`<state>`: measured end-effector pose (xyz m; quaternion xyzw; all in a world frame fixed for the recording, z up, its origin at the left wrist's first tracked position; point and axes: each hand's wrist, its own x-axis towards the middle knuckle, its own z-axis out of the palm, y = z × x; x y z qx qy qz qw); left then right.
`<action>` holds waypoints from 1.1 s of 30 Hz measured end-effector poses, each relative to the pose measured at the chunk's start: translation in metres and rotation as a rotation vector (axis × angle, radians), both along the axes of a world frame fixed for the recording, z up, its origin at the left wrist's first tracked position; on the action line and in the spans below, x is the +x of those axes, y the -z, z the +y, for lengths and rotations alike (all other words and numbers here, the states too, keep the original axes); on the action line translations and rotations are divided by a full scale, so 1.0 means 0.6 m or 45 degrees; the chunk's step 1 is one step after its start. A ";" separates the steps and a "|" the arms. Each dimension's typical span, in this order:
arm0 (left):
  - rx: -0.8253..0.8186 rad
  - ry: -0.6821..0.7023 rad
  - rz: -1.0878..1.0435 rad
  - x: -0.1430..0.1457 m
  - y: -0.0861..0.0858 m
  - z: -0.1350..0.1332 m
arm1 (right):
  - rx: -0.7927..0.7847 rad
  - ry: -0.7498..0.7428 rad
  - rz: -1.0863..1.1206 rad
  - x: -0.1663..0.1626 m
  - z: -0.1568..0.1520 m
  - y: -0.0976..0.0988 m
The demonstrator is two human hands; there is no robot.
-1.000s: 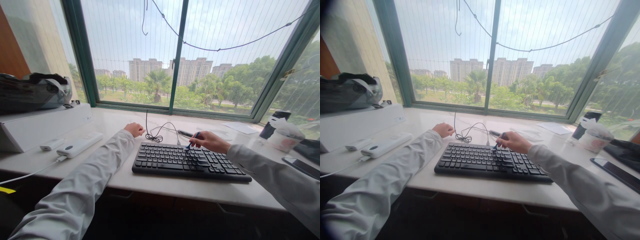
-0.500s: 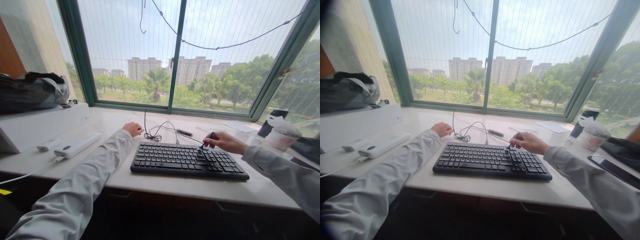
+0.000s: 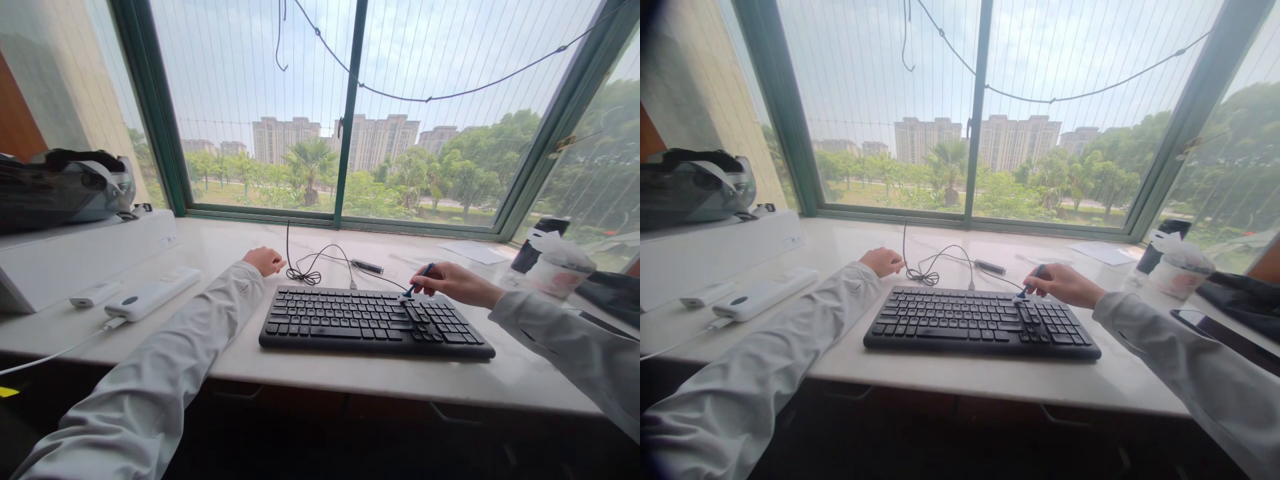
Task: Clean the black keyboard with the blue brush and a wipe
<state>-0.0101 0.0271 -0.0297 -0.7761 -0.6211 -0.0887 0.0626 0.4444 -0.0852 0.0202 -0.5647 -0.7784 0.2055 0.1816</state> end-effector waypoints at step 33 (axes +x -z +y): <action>0.229 -0.130 0.014 0.019 -0.026 -0.022 | 0.497 -0.130 0.327 -0.127 0.069 0.063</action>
